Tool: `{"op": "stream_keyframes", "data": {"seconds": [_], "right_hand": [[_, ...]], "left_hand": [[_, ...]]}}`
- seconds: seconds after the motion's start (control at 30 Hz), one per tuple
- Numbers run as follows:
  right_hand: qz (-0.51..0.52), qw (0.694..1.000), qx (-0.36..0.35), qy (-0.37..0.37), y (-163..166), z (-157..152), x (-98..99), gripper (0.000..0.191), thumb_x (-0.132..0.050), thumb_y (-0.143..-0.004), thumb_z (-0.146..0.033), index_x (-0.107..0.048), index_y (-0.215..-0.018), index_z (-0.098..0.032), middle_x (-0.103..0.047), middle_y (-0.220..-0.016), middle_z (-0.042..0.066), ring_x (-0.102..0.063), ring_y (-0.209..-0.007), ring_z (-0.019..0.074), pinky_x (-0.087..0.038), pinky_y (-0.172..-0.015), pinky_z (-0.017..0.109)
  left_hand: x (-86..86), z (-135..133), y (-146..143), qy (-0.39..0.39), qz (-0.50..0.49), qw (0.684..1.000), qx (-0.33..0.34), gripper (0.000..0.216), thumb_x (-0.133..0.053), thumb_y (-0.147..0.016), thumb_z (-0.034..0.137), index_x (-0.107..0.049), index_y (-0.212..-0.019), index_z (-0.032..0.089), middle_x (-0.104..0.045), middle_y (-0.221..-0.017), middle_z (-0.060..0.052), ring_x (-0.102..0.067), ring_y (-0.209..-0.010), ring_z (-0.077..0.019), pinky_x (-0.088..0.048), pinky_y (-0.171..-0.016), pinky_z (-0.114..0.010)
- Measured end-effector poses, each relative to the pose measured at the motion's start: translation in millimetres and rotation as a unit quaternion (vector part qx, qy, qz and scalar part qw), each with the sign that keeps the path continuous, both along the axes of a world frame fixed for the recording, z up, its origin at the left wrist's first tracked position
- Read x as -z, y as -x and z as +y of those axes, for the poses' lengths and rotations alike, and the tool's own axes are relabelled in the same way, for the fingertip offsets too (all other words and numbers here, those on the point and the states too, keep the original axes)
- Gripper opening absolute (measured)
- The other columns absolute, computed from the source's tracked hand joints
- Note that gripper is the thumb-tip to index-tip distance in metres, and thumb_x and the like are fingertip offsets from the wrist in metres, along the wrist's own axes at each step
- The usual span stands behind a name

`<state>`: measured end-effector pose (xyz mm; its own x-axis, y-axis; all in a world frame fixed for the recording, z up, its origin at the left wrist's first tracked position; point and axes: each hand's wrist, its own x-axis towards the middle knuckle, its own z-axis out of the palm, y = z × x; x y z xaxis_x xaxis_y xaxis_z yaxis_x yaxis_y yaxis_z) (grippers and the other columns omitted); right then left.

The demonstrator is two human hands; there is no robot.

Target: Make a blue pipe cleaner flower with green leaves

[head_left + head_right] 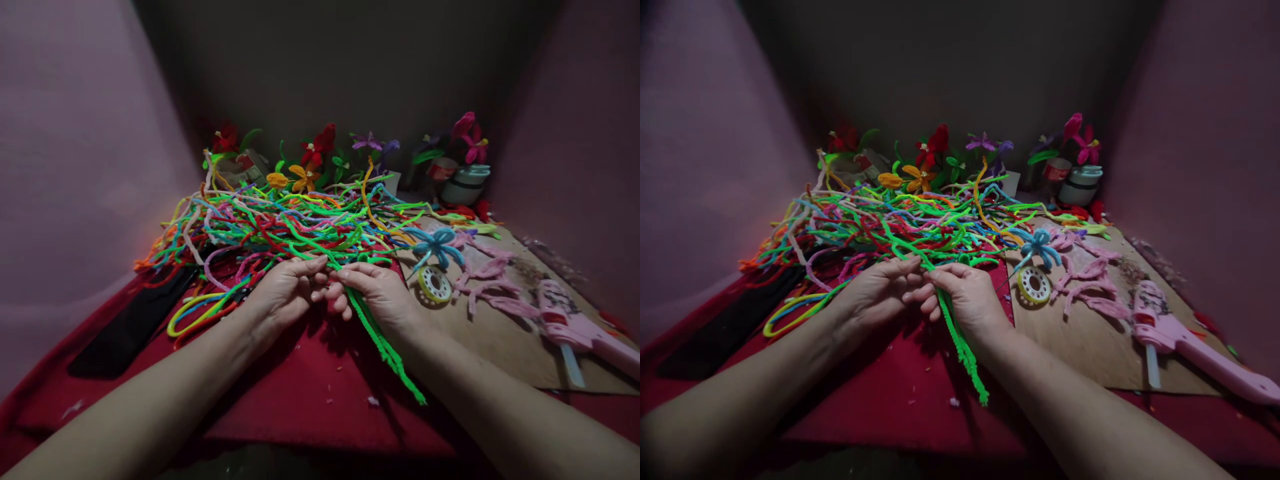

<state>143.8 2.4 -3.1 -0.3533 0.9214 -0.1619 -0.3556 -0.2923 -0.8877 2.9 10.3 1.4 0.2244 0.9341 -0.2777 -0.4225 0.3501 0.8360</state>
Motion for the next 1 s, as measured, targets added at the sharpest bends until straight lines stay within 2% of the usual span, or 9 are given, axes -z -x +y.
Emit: {"op": "stream_keyframes", "data": {"seconds": [0.07,0.13,0.27,0.37,0.43,0.6,0.7,0.83,1.0], "right_hand": [[-0.003,1.000,0.004,-0.002,0,1,1.1,0.007,-0.056,-0.076,-0.017,-0.057,-0.071,-0.012,-0.066,-0.057,0.005,-0.056,-0.041,0.0105,-0.043,-0.037,0.019],[-0.011,1.000,0.008,0.002,0,2,1.4,0.008,-0.056,-0.076,-0.018,-0.058,-0.071,-0.012,-0.065,-0.056,0.004,-0.056,-0.040,0.0101,-0.043,-0.036,0.019],[-0.028,0.999,0.013,0.011,-2,2,0.1,0.009,-0.058,-0.074,-0.021,-0.058,-0.072,-0.013,-0.060,-0.050,-0.001,-0.051,-0.036,0.0078,-0.039,-0.032,0.017],[-0.033,0.999,0.010,0.012,-4,1,-0.4,0.009,-0.058,-0.072,-0.023,-0.057,-0.072,-0.014,-0.057,-0.048,-0.003,-0.047,-0.034,0.0068,-0.036,-0.031,0.017],[-0.033,0.999,0.006,0.011,-5,0,0.1,0.009,-0.058,-0.072,-0.024,-0.057,-0.071,-0.015,-0.056,-0.047,-0.004,-0.046,-0.033,0.0066,-0.035,-0.031,0.017],[-0.033,0.999,-0.005,-0.002,-6,1,3.1,0.011,-0.058,-0.071,-0.025,-0.057,-0.069,-0.014,-0.056,-0.048,-0.003,-0.046,-0.034,0.0063,-0.035,-0.031,0.017],[-0.029,0.999,-0.019,-0.011,-5,1,4.7,0.015,-0.061,-0.070,-0.028,-0.058,-0.068,-0.014,-0.057,-0.049,-0.003,-0.045,-0.034,0.0061,-0.035,-0.032,0.017],[-0.039,0.999,-0.020,-0.013,-3,0,3.9,0.016,-0.062,-0.070,-0.030,-0.060,-0.069,-0.014,-0.058,-0.049,-0.003,-0.047,-0.035,0.0063,-0.036,-0.033,0.018],[-0.063,0.998,-0.008,-0.016,-1,-3,2.1,0.015,-0.062,-0.071,-0.027,-0.060,-0.067,-0.013,-0.058,-0.049,-0.002,-0.047,-0.035,0.0054,-0.034,-0.035,0.017]], "left_hand": [[-1.3,-3,-1,-0.041,0.015,0.999,0.012,0.018,-0.064,-0.071,0.026,-0.055,-0.062,0.014,-0.050,-0.052,0.001,-0.047,-0.045,-0.0100,-0.043,-0.049,-0.026],[-4.5,-7,-2,-0.129,0.096,0.987,-0.021,0.018,-0.064,-0.072,0.027,-0.058,-0.063,0.014,-0.053,-0.054,0.000,-0.049,-0.048,-0.0109,-0.043,-0.050,-0.025],[-9.2,-16,-5,-0.283,0.287,0.906,-0.127,0.011,-0.068,-0.069,0.025,-0.063,-0.064,0.016,-0.059,-0.061,0.001,-0.051,-0.056,-0.0102,-0.042,-0.057,-0.021],[-7.3,-18,-5,-0.341,0.322,0.870,-0.149,0.005,-0.068,-0.069,0.023,-0.065,-0.069,0.019,-0.061,-0.068,0.001,-0.053,-0.064,-0.0110,-0.042,-0.065,-0.021],[-5.1,-17,-5,-0.358,0.322,0.865,-0.139,0.004,-0.067,-0.069,0.022,-0.066,-0.071,0.019,-0.060,-0.069,0.001,-0.052,-0.065,-0.0109,-0.042,-0.066,-0.021],[-4.9,-12,-4,-0.290,0.318,0.899,-0.084,0.014,-0.073,-0.063,0.025,-0.064,-0.063,0.015,-0.058,-0.060,0.000,-0.051,-0.057,-0.0107,-0.039,-0.056,-0.021],[-9.0,-11,-5,-0.265,0.306,0.911,-0.071,0.016,-0.071,-0.065,0.025,-0.061,-0.059,0.014,-0.057,-0.056,0.001,-0.049,-0.053,-0.0092,-0.038,-0.053,-0.021],[-11.9,-11,-5,-0.243,0.318,0.913,-0.075,0.022,-0.066,-0.069,0.023,-0.054,-0.052,0.014,-0.052,-0.049,0.003,-0.047,-0.047,-0.0078,-0.036,-0.050,-0.020],[-7.2,-8,-5,-0.145,0.277,0.946,-0.080,0.025,-0.064,-0.066,0.024,-0.046,-0.051,0.017,-0.040,-0.040,0.007,-0.032,-0.035,-0.0051,-0.022,-0.037,-0.020]]}}
